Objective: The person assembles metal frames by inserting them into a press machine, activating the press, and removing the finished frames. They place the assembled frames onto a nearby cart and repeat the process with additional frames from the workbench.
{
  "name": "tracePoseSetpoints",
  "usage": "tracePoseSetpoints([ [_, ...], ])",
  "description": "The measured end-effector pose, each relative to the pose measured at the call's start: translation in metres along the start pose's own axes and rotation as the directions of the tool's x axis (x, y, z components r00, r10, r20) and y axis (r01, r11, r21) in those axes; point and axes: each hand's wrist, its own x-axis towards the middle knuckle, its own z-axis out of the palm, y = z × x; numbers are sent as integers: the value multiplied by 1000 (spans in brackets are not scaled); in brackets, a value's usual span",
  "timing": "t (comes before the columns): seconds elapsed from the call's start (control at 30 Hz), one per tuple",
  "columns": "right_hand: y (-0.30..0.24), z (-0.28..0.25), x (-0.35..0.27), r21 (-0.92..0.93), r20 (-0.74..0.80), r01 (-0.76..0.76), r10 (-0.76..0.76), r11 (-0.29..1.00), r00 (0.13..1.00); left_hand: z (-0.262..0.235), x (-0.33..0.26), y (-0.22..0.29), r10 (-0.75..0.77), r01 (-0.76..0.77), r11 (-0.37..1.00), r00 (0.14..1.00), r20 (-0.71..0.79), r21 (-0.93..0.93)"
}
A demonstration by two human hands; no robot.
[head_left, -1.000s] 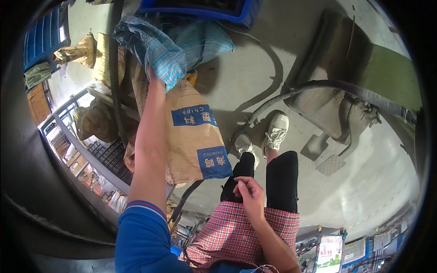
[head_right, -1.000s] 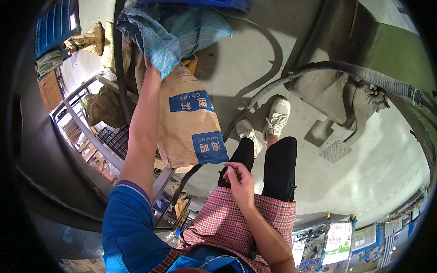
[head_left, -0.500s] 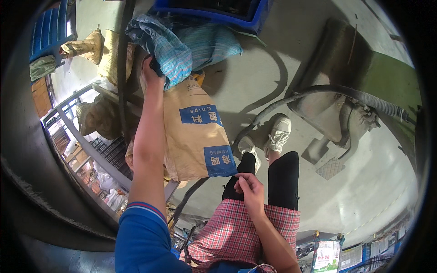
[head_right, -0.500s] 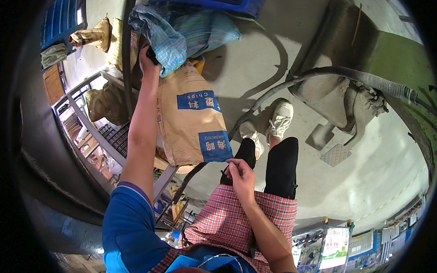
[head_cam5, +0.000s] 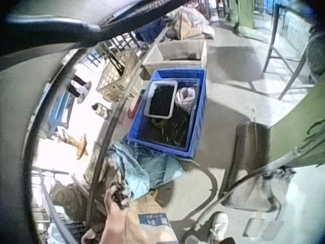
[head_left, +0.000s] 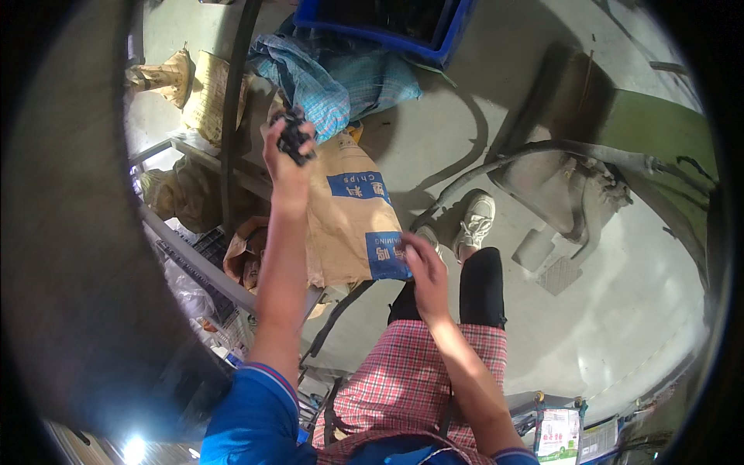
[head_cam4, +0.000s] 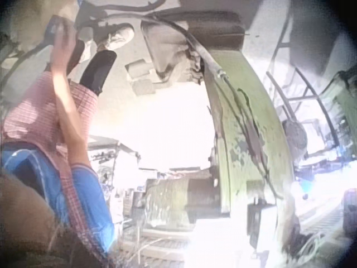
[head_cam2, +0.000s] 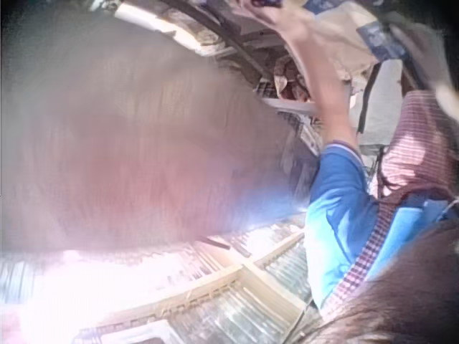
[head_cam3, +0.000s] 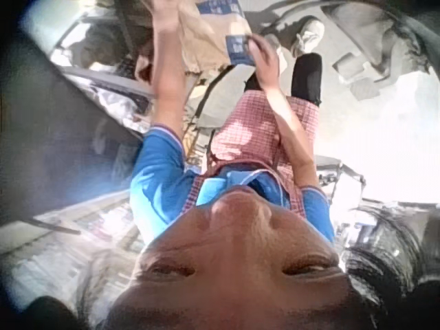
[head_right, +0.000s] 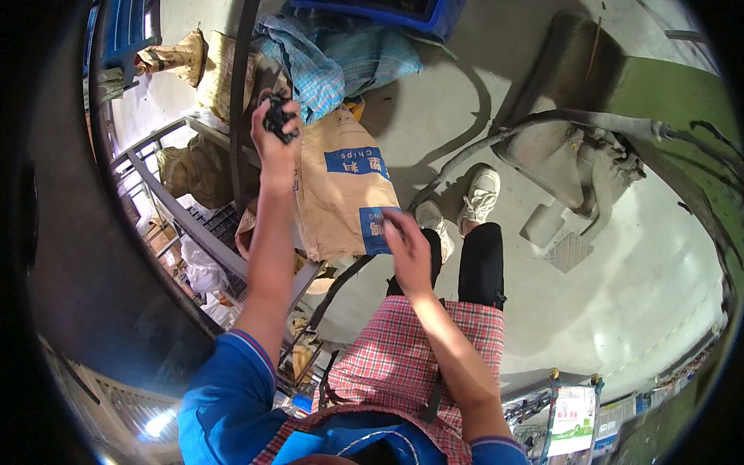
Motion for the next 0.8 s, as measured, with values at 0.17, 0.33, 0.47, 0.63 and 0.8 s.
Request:
tracePoseSetpoints([
  [0.17,-97,83,15,249,-14,347,-355,904,935,140,-143,-30,7,1,984,999,-44,176],
  [0.33,-170,81,-78,224,-143,510,-490,830,860,224,-225,-34,272,-434,760,889,369,483],
  [0.47,-243,69,-161,83,-318,599,-548,797,773,305,-288,-32,180,-432,804,831,526,408],
  [0.63,-302,37,-215,117,-518,762,-616,636,594,402,-328,-42,128,-498,788,708,695,362],
  [0.8,-388,-9,-250,259,-655,871,-587,417,476,513,-346,-62,95,-537,812,508,856,228],
])
